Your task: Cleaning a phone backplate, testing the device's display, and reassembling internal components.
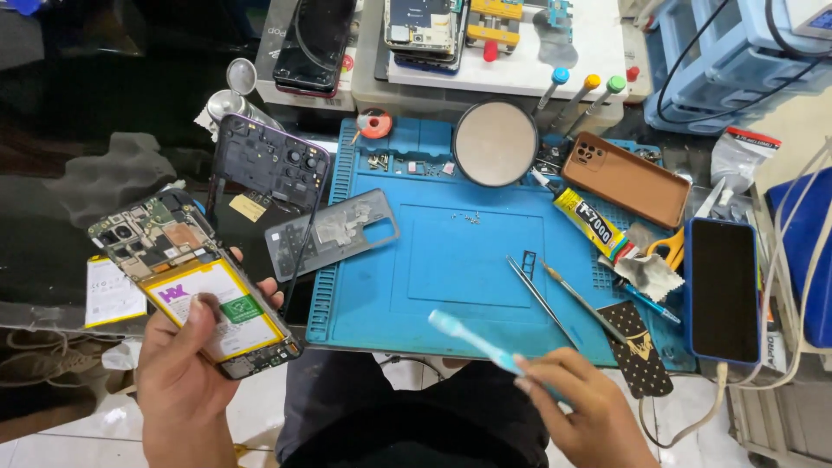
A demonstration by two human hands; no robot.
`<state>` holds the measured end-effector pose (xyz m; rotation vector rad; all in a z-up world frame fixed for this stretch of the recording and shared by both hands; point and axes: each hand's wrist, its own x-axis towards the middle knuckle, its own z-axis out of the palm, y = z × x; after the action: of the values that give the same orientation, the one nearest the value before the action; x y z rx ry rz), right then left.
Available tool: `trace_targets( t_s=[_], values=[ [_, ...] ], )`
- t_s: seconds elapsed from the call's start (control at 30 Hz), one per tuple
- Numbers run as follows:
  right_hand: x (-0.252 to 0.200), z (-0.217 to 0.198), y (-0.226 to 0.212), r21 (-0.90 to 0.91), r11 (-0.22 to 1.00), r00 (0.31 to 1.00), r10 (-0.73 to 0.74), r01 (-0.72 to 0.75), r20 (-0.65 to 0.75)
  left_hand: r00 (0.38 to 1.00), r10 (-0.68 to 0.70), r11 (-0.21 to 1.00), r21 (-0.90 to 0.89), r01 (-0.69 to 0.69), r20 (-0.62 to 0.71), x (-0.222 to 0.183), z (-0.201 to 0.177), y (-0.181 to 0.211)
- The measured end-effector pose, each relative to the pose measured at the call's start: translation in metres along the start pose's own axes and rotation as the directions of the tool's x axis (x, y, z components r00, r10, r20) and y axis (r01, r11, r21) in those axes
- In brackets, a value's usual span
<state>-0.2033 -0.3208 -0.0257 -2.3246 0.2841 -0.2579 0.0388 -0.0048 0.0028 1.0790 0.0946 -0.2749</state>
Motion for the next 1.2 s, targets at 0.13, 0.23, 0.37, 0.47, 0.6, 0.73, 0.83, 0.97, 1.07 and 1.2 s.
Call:
trace_targets(
  t_s=[0.13, 0.23, 0.37, 0.47, 0.6, 0.73, 0.83, 0.97, 1.07, 1.2],
  values=[
    [0.014, -0.002, 0.010, -0.460, 0.877, 0.964, 0.011, -0.137, -0.265, 0.998, 0.014, 0.999, -0.040, -0.012, 0.054, 0.006, -0.003, -0.010],
    [0.016, -0.012, -0.002, 0.090, 0.989, 0.941, -0.140, 0.118, 0.307, 0.999, -0.042, 0.997, -0.060, 0.041, -0.008, 0.008, 0.001, -0.012],
    [0.026, -0.025, 0.010, -0.311, 0.949, 0.983, -0.005, -0.053, -0.184, 0.995, -0.021, 0.984, -0.174, 0.037, 0.096, 0.008, -0.011, -0.031],
    [0.040, -0.040, 0.038, -0.555, 0.811, 0.930, -0.037, -0.187, -0.366, 0.990, -0.091, 0.967, -0.227, 0.112, 0.104, 0.005, 0.000, -0.043],
    [0.044, -0.042, 0.066, -0.702, 0.683, 0.924, -0.107, -0.201, -0.368, 0.957, -0.249, 0.943, -0.188, 0.275, 0.152, -0.007, 0.023, -0.065],
    [0.054, -0.036, 0.038, -0.672, 0.658, 0.920, 0.081, -0.339, -0.384, 0.918, -0.348, 0.908, -0.174, 0.380, 0.189, -0.013, 0.054, -0.079],
    [0.063, -0.014, -0.001, -0.117, 0.977, 0.932, 0.128, -0.177, -0.340, 0.822, -0.549, 0.789, -0.231, 0.570, 0.153, -0.019, 0.078, -0.088],
    [0.077, 0.033, -0.011, 0.876, 0.480, 0.985, -0.119, -0.055, 0.128, 0.738, -0.577, 0.742, -0.154, 0.653, 0.349, -0.018, 0.084, -0.119],
    [0.088, 0.050, 0.002, 0.963, 0.163, 0.956, -0.168, -0.213, 0.240, 0.695, -0.582, 0.722, -0.125, 0.681, 0.422, -0.014, 0.079, -0.134],
    [0.088, 0.064, 0.024, 0.973, 0.143, 0.965, -0.163, -0.182, 0.205, 0.627, -0.616, 0.679, -0.081, 0.729, 0.476, -0.011, 0.079, -0.124]
  ],
)
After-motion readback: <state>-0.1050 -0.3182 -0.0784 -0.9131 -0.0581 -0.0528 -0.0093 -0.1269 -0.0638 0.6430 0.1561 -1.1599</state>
